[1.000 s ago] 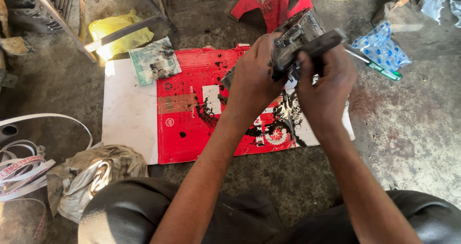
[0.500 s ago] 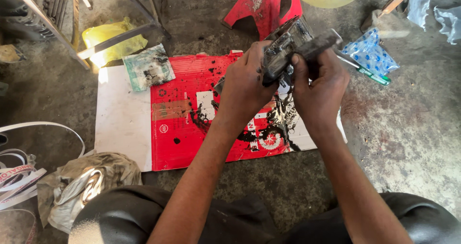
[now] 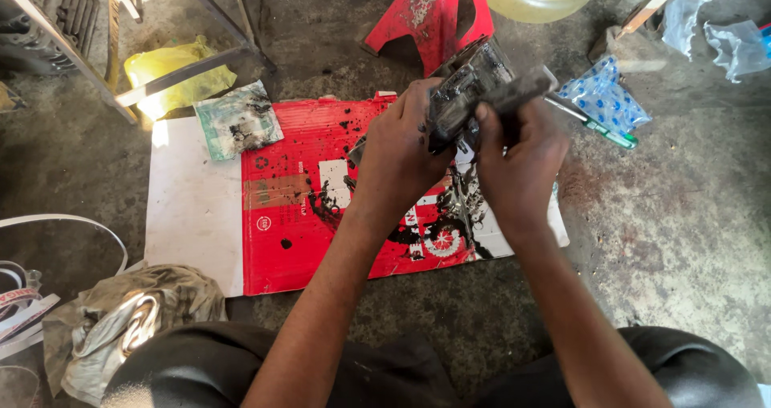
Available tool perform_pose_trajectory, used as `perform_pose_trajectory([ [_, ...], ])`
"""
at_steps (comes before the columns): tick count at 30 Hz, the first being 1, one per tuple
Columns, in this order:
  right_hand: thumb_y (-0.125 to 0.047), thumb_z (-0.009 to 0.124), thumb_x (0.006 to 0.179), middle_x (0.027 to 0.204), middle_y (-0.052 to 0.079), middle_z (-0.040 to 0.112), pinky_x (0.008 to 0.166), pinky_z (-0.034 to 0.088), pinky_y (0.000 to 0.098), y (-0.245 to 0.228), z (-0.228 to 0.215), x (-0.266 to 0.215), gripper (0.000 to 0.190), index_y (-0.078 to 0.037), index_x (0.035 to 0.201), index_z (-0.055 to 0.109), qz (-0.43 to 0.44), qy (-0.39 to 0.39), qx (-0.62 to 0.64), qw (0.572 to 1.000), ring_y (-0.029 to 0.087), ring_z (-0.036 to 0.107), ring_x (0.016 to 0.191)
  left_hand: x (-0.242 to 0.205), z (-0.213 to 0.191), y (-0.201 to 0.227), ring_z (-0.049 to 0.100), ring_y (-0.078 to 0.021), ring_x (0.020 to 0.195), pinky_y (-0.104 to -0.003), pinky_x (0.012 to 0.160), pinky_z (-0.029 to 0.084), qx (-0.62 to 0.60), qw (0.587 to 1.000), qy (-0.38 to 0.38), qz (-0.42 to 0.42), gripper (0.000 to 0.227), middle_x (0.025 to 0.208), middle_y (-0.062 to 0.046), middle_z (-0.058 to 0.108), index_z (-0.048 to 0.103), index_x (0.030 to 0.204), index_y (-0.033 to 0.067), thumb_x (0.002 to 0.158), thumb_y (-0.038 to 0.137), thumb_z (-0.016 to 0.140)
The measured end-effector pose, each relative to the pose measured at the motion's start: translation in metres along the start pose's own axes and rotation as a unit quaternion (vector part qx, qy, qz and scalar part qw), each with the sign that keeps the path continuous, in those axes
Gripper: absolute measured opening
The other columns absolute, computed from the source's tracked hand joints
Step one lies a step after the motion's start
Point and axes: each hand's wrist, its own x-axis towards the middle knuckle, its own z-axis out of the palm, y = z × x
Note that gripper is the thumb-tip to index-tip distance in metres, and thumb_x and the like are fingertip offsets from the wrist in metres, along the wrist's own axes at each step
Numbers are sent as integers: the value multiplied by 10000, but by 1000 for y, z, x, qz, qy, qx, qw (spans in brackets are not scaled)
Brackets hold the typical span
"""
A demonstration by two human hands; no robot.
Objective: The person scrapes carbon deposits and old gasket material from an engine component using a small blade and wipes the surface with a cloth.
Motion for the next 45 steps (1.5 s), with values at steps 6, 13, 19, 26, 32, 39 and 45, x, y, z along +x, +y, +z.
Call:
perform_pose_trajectory([
  [6,-39,743,997,871,92,642,639,508,289,-15,8,-17,115,13,1015,643,-106,-38,-13,994,117,611,720,1,-10,-6,706,-395,1042,-434,862,587,-26,999,-34,3,543,1150,-163,701,549,1311,67,824,43,787],
  [13,-54,755,1037,854,74,623,659,452,293,-10,10,-3,128,11,981,660,-53,22,4,998,144,541,739,6,-14,-16,709,-388,1031,-425,856,583,-73,996,-46,14,579,1109,-152,705,553,1261,74,757,71,838],
  [19,-25,785,967,937,85,666,659,488,288,-27,5,-1,97,0,1007,700,-158,-13,4,987,140,622,782,5,-14,-13,693,-410,1026,-436,830,576,-66,997,-43,26,602,1127,-168,699,529,1284,82,770,68,841],
  [26,-22,798,931,902,75,731,624,499,277,-44,-10,14,134,-23,1053,744,-123,-94,-10,988,118,641,702,4,-15,-18,705,-417,913,-462,728,556,-67,995,-62,-43,595,992,-164,712,494,1252,91,776,118,850],
  [32,0,799,964,891,124,673,659,481,311,-42,6,16,92,-1,1009,719,-173,-27,-52,983,187,630,727,-1,-7,-28,724,-407,903,-442,725,575,-82,995,-29,-53,575,960,-148,719,487,1197,121,766,159,866],
  [39,-47,786,939,873,118,697,628,491,332,-43,4,13,85,-13,983,722,-112,-69,-21,991,247,642,697,-4,-3,-29,735,-222,783,-350,729,592,-154,983,-29,-90,400,886,-75,722,591,1043,106,765,162,873],
  [45,-97,781,959,897,141,669,617,497,373,-43,2,6,123,-7,978,699,-210,-72,-52,974,255,660,704,-2,-8,-24,644,-134,826,-317,750,567,-191,978,-43,-66,334,926,-63,703,599,1039,88,828,140,852],
])
